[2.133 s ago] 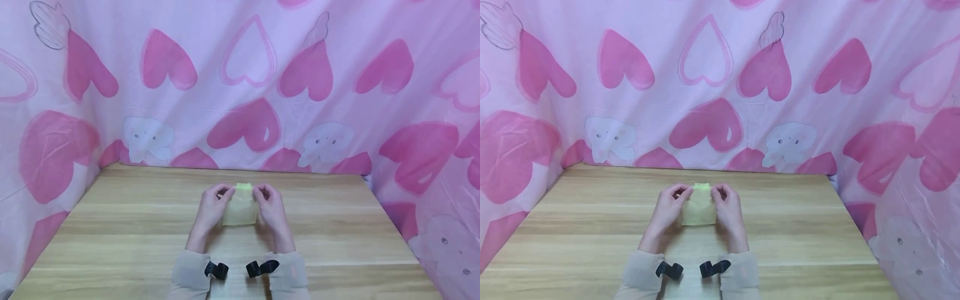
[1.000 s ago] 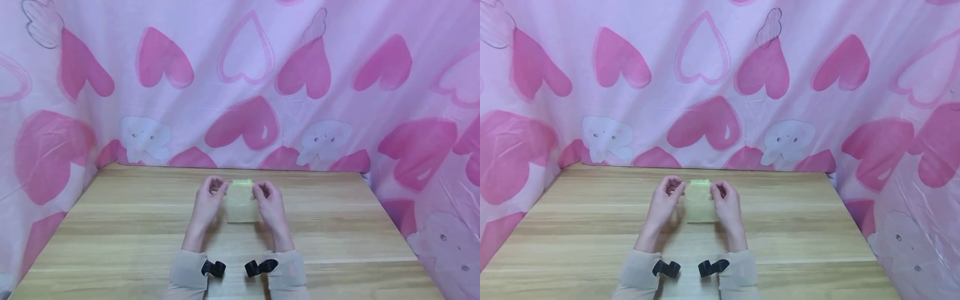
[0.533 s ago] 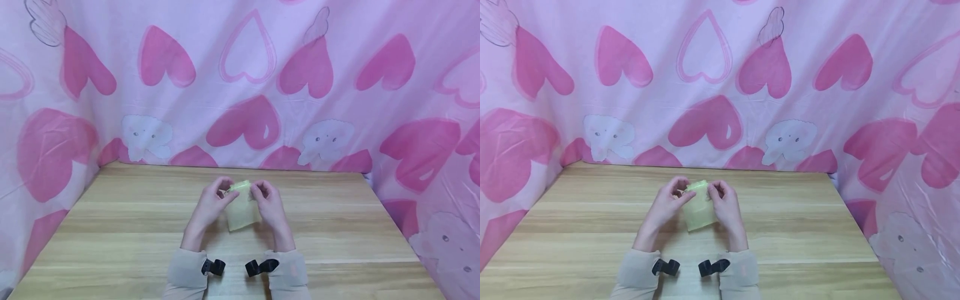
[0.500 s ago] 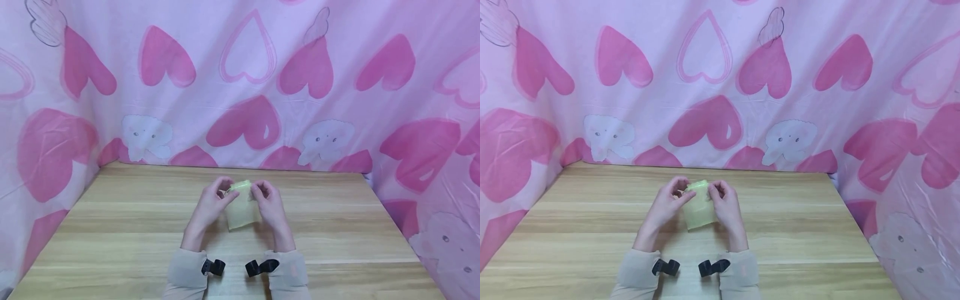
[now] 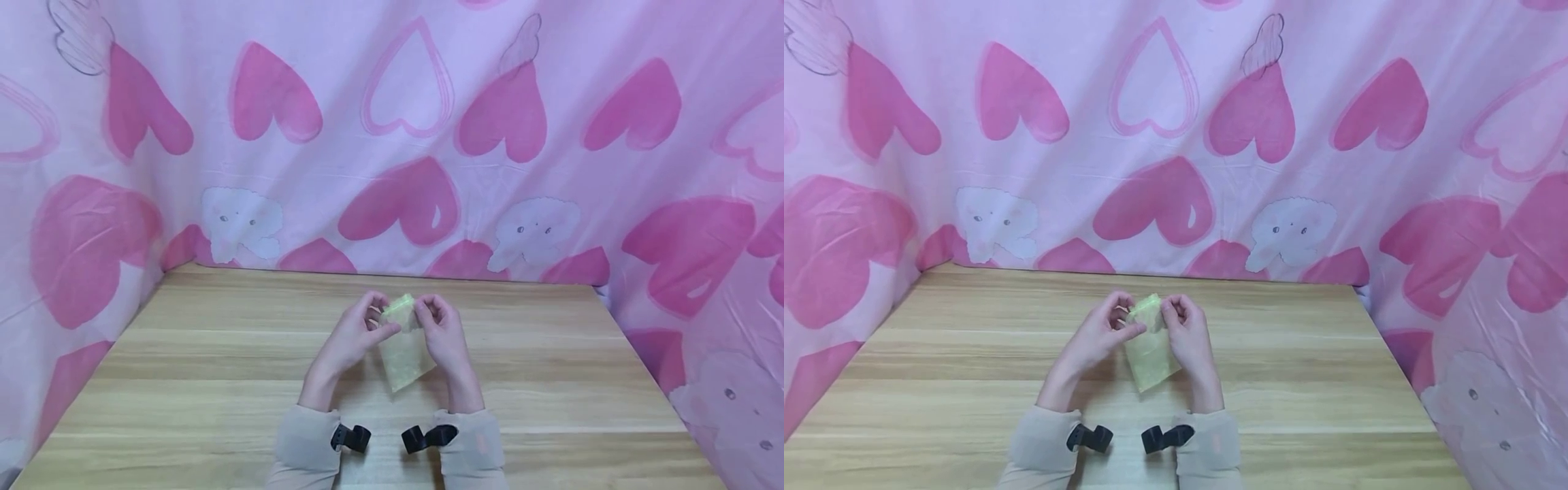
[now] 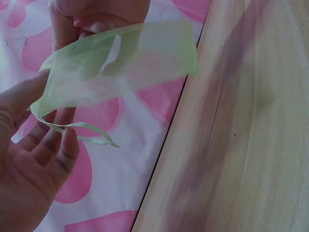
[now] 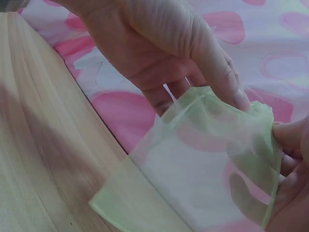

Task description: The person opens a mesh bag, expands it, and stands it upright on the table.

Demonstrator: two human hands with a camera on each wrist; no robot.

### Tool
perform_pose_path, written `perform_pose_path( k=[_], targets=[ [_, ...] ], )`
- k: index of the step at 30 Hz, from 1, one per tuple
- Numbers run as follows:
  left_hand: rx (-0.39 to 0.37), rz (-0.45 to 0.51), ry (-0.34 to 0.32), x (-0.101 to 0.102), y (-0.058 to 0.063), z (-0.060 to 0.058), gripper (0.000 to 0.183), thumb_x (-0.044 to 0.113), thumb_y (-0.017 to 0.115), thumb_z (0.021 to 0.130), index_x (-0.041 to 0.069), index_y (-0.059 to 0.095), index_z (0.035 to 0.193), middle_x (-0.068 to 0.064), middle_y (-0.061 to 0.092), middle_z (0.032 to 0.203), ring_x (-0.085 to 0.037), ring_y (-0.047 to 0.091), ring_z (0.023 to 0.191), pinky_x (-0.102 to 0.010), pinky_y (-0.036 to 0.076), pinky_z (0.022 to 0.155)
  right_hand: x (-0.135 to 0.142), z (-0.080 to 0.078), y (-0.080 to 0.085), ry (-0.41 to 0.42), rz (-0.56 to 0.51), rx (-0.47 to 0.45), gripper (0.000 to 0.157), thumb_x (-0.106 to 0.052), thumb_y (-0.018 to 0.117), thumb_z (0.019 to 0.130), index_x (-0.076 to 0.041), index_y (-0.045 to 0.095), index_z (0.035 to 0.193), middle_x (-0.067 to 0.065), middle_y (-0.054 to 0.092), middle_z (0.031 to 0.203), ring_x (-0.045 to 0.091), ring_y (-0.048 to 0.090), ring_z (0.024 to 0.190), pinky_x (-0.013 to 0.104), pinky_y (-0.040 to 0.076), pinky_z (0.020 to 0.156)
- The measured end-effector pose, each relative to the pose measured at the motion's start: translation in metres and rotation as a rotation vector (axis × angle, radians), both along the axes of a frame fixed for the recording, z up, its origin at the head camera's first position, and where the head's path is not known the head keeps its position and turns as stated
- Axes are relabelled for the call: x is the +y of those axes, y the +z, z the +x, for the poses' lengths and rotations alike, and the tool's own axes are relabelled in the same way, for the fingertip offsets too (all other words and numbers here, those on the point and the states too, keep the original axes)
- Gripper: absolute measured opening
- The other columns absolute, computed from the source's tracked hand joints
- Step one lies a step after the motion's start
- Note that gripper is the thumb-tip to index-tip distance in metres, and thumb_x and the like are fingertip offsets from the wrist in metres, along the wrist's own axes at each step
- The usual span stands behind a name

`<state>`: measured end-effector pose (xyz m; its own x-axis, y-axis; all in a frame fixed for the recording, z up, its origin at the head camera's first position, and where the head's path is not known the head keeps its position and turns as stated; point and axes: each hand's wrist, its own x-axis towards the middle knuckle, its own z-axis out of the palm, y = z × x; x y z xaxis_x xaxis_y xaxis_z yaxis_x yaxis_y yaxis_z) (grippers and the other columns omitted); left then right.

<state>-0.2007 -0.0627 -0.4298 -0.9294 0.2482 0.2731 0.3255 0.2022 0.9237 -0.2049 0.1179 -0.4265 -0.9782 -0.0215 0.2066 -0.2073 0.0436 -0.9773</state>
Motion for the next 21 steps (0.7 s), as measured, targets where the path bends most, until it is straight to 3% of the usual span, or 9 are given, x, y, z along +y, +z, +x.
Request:
perform_pose_path(
  k=[8, 14, 19, 21],
  targets=[
    [-0.016, -0.069, 0.037, 0.006, 0.0, 0.0, 0.019, 0.013, 0.071, 0.09, 0.009, 0.062, 0.107, -0.002, 0.06, 0.087, -0.017, 0.057, 0.076, -0.029, 0.051, 0.065, 0.003, -0.001, 0.002, 0.017, -0.008, -0.019, 0.014, 0.0, 0.052, 0.099, 0.012, 0.058, 0.099, 0.013, 0.056, 0.076, 0.016, 0.051, 0.068, 0.024, 0.044, 0.064],
    [-0.017, -0.08, 0.021, 0.008, 0.001, 0.001, 0.027, 0.018, 0.073, 0.089, 0.009, 0.063, 0.112, -0.001, 0.06, 0.093, -0.017, 0.056, 0.084, -0.032, 0.052, 0.069, 0.002, 0.0, -0.001, -0.002, -0.002, -0.004, 0.015, -0.005, 0.054, 0.1, 0.009, 0.059, 0.098, 0.005, 0.054, 0.073, 0.012, 0.049, 0.067, 0.022, 0.041, 0.061],
    [0.015, -0.115, 0.043, 0.008, 0.001, 0.001, 0.013, 0.016, 0.071, 0.09, 0.012, 0.066, 0.102, 0.001, 0.059, 0.1, -0.015, 0.055, 0.094, -0.032, 0.052, 0.073, 0.002, 0.001, 0.001, -0.011, 0.028, 0.001, 0.013, -0.004, 0.056, 0.099, 0.008, 0.059, 0.1, 0.008, 0.058, 0.081, 0.014, 0.053, 0.073, 0.023, 0.044, 0.066],
    [0.036, -0.136, 0.048, 0.006, 0.001, 0.001, 0.01, 0.015, 0.069, 0.092, 0.013, 0.066, 0.101, 0.002, 0.06, 0.1, -0.014, 0.056, 0.094, -0.032, 0.052, 0.074, 0.002, 0.005, 0.01, -0.017, 0.07, 0.012, 0.014, -0.003, 0.058, 0.097, 0.008, 0.059, 0.104, 0.011, 0.059, 0.089, 0.017, 0.055, 0.081, 0.027, 0.046, 0.072]
  ],
)
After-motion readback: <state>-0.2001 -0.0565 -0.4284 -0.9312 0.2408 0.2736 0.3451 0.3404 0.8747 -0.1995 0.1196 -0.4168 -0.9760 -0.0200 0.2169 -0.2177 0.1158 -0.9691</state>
